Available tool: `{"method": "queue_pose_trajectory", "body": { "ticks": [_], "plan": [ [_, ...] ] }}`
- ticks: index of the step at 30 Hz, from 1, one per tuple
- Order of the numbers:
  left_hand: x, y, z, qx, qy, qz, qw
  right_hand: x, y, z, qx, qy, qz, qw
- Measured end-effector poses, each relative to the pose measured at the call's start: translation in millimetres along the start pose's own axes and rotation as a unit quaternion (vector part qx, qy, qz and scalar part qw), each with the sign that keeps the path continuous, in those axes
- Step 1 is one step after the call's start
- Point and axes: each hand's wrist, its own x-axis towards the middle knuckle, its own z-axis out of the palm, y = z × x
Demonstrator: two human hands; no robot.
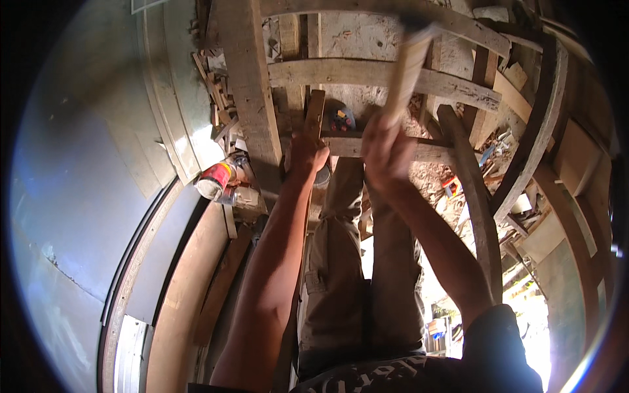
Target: The person hammers nails into wooden planks using a hammer. They repeatedly pick up nails from a container and drive them into the wood structure.
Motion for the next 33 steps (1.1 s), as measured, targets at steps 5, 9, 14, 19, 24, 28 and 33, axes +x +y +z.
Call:
{"method": "queue_pose_trajectory", "body": {
  "ticks": [5, 9, 14, 19, 24, 28, 33],
  "plan": [
    [-14, 3, -12, -0.050, 0.053, 0.053, 0.996, -22, 14, 0, 0.021, -0.135, 0.041, 0.990],
    [-18, 5, -8, -0.070, 0.043, -0.020, 0.996, -12, -2, 5, 0.099, -0.027, 0.080, 0.991],
    [-20, 0, -2, -0.001, 0.111, 0.077, 0.991, -28, 35, 26, 0.082, -0.119, 0.106, 0.984],
    [-18, 1, -9, -0.036, 0.031, -0.004, 0.999, 31, -71, -53, 0.296, 0.000, 0.148, 0.943],
    [-25, 4, -11, -0.030, 0.076, 0.137, 0.987, -51, 74, 40, -0.044, -0.098, 0.065, 0.992],
    [-8, -6, 6, -0.019, 0.032, 0.042, 0.998, -34, 5, 1, 0.085, -0.065, 0.111, 0.988],
    [-14, 3, -6, -0.007, 0.055, 0.072, 0.996, -32, 26, 28, 0.002, -0.124, 0.087, 0.988]
  ]
}}
